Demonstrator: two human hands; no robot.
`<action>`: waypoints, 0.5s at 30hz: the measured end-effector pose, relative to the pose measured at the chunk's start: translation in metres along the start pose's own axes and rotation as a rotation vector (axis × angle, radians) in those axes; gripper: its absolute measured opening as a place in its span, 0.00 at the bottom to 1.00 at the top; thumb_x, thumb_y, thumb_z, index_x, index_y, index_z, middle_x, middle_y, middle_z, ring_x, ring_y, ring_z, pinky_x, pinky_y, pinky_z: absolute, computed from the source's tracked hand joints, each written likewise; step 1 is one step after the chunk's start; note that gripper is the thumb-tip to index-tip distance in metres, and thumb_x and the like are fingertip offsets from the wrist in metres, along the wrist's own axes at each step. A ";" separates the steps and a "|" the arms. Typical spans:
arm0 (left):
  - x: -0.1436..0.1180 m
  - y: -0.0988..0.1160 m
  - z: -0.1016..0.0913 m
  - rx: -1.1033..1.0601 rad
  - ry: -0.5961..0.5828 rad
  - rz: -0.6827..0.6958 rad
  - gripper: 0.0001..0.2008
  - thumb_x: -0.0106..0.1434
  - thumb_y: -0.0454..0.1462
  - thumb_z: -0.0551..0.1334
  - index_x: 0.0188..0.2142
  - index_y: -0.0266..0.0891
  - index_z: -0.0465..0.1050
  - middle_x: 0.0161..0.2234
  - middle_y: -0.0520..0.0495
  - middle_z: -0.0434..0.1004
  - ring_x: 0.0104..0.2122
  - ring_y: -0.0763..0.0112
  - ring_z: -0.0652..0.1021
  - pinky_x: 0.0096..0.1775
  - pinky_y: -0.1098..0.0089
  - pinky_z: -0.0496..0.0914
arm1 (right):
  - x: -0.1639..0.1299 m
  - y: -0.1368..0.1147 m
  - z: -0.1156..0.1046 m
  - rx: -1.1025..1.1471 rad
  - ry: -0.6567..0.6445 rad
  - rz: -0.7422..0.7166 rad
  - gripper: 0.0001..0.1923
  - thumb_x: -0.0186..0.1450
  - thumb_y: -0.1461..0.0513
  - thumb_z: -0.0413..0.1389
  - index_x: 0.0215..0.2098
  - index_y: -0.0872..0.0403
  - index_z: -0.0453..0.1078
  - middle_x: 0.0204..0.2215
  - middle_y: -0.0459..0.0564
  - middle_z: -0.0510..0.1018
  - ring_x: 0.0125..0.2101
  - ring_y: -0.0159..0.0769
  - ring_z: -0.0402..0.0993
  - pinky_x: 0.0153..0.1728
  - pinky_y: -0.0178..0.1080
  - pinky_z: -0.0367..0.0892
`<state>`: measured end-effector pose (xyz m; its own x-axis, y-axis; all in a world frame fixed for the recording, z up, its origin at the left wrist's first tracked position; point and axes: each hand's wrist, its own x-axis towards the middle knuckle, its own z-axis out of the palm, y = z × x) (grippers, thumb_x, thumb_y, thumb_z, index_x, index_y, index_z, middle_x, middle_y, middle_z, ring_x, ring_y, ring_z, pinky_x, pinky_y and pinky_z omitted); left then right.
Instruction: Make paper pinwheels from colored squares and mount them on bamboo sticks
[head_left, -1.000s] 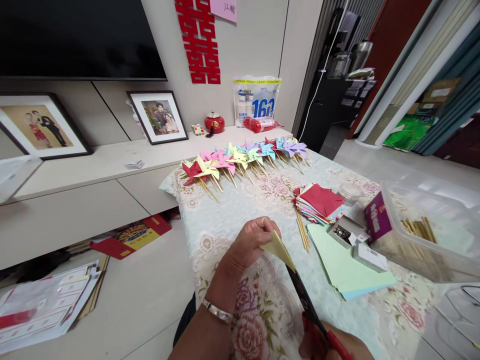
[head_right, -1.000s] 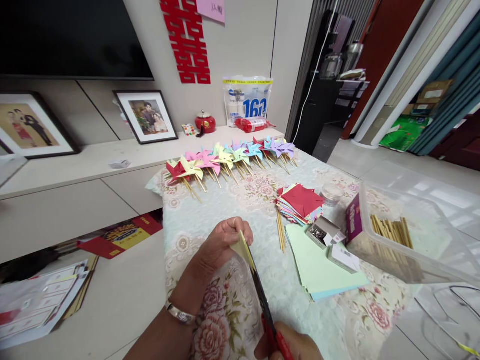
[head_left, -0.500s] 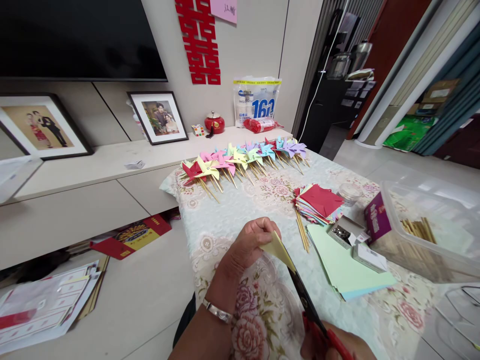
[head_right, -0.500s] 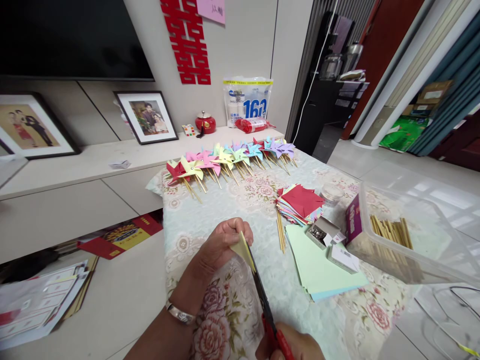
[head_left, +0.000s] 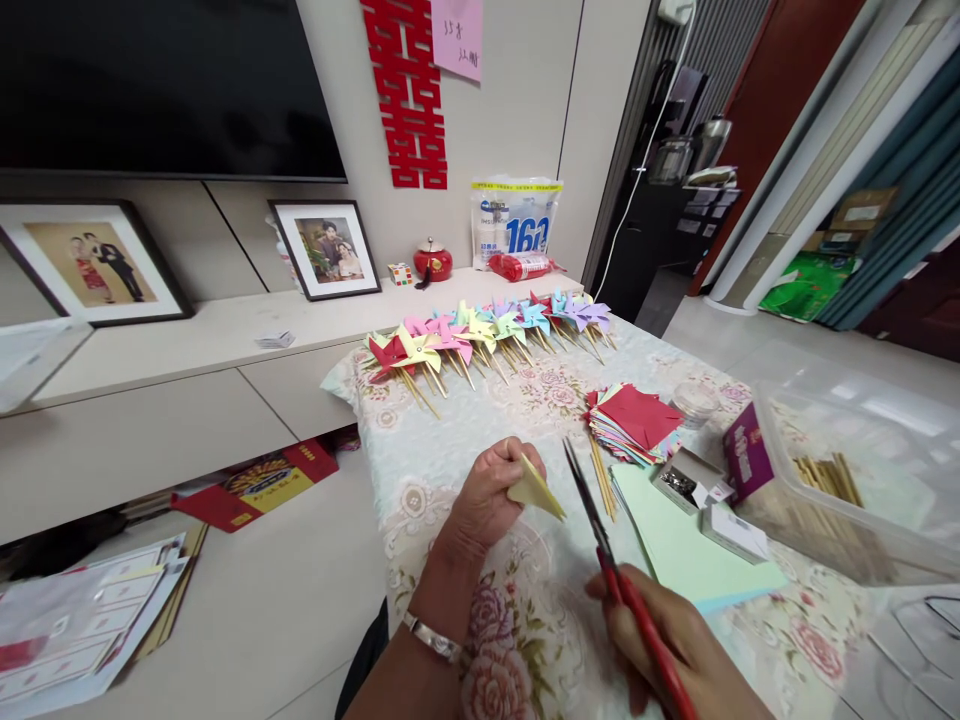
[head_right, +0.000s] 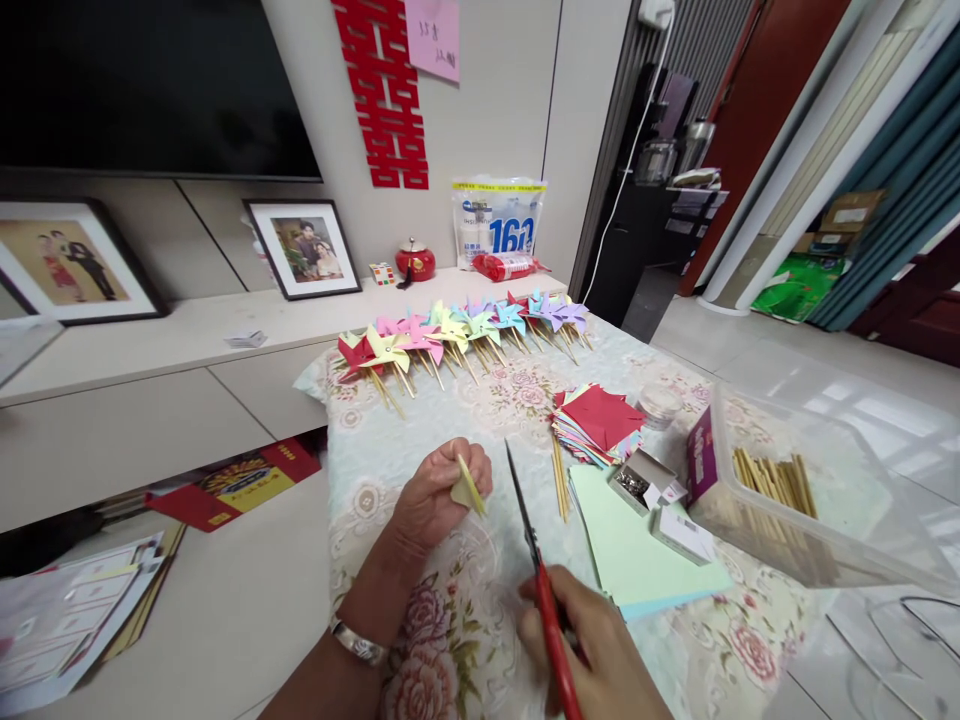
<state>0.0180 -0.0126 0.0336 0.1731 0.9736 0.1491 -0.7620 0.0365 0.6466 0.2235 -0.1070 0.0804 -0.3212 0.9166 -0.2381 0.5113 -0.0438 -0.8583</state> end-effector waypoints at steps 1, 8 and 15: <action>-0.001 0.002 0.001 -0.036 0.003 0.011 0.15 0.50 0.41 0.73 0.25 0.38 0.68 0.23 0.52 0.69 0.23 0.74 0.69 0.27 0.72 0.61 | 0.012 -0.004 -0.001 -0.144 0.038 -0.009 0.24 0.66 0.42 0.51 0.31 0.52 0.72 0.27 0.52 0.78 0.27 0.39 0.71 0.28 0.38 0.65; -0.008 0.010 0.003 -0.133 -0.099 0.067 0.16 0.52 0.41 0.74 0.24 0.38 0.68 0.23 0.54 0.65 0.21 0.76 0.68 0.25 0.72 0.63 | 0.094 -0.040 0.010 -0.849 0.138 0.085 0.13 0.65 0.57 0.55 0.38 0.59 0.76 0.36 0.68 0.83 0.37 0.56 0.80 0.33 0.44 0.65; -0.009 0.005 -0.001 -0.147 -0.190 0.054 0.14 0.55 0.41 0.73 0.26 0.38 0.71 0.23 0.52 0.66 0.21 0.75 0.68 0.23 0.73 0.63 | 0.132 -0.051 0.042 -0.852 0.086 -0.203 0.10 0.65 0.65 0.55 0.43 0.58 0.75 0.42 0.61 0.81 0.44 0.49 0.77 0.40 0.42 0.65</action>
<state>0.0122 -0.0215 0.0351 0.2333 0.9155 0.3278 -0.8537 0.0314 0.5198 0.1217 -0.0007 0.0740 -0.4272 0.9026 -0.0531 0.8827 0.4037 -0.2407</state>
